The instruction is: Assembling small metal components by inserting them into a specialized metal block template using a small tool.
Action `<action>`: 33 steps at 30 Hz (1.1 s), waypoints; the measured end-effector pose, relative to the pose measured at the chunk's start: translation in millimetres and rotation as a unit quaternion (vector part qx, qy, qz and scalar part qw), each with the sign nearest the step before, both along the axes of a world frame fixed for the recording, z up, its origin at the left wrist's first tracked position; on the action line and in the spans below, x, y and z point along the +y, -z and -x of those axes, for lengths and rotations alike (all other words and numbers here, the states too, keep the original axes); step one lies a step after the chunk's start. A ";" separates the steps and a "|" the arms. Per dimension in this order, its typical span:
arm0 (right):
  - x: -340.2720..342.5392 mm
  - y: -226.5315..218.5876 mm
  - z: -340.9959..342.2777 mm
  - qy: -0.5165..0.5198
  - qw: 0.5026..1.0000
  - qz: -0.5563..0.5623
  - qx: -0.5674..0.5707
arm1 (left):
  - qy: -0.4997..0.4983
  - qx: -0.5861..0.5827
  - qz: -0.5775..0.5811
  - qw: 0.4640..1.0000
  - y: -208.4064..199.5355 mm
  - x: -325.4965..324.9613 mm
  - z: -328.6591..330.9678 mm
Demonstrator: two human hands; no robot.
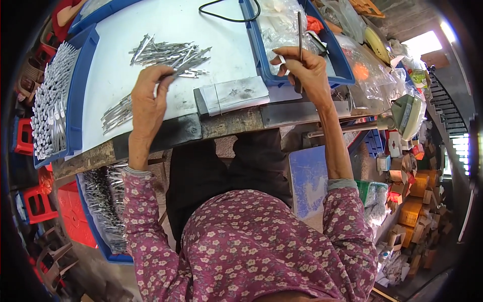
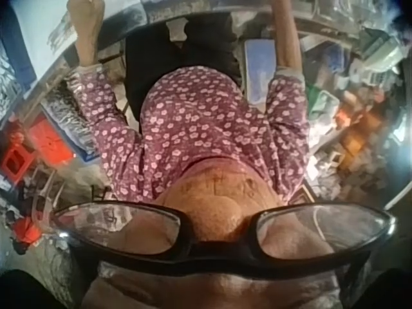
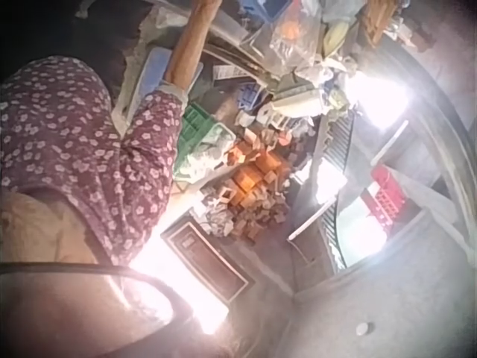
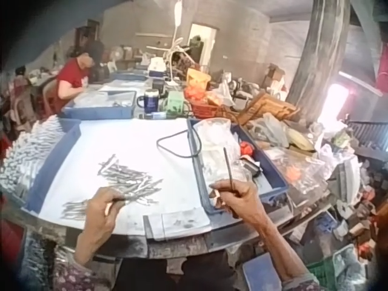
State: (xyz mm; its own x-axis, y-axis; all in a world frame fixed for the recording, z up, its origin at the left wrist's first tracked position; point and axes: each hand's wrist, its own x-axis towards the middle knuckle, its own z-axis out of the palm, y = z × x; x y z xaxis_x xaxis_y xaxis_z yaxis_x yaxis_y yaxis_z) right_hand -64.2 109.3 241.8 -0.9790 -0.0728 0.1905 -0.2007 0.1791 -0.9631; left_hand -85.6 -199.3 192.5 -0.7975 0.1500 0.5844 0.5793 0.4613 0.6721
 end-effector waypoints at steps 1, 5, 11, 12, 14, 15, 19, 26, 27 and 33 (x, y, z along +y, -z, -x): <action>-3.4 0.6 -1.1 0.005 0.999 -0.034 0.021 | 0.022 0.000 -0.007 1.000 -4.7 5.2 -6.7; -16.7 1.9 -10.0 0.000 0.994 -0.094 0.063 | 0.081 0.020 -0.030 0.996 -6.9 22.3 -23.3; -45.0 -11.7 -27.3 -0.049 0.951 -0.245 0.185 | 0.137 -0.027 -0.017 0.990 -4.9 37.9 -42.1; -49.0 -11.2 -30.7 -0.062 0.954 -0.246 0.161 | 0.153 -0.052 -0.044 0.986 -3.6 39.9 -43.6; -59.3 -7.3 -34.7 -0.094 0.933 -0.276 0.212 | 0.177 -0.092 -0.079 0.977 0.0 39.9 -45.4; -63.1 -5.5 -36.2 -0.101 0.913 -0.307 0.248 | 0.174 -0.095 -0.079 0.977 0.8 39.1 -47.2; -74.4 -2.3 -45.6 -0.115 0.878 -0.356 0.298 | 0.190 -0.112 -0.115 0.969 3.0 39.0 -51.3; -80.9 0.8 -50.0 -0.127 0.818 -0.422 0.370 | 0.206 -0.109 -0.107 0.966 1.5 38.1 -52.7; -81.5 1.7 -50.1 -0.128 0.818 -0.422 0.369 | 0.206 -0.110 -0.108 0.966 2.0 38.6 -52.7; -83.2 4.2 -51.4 -0.116 0.810 -0.433 0.378 | 0.206 -0.098 -0.103 0.968 4.9 38.9 -52.6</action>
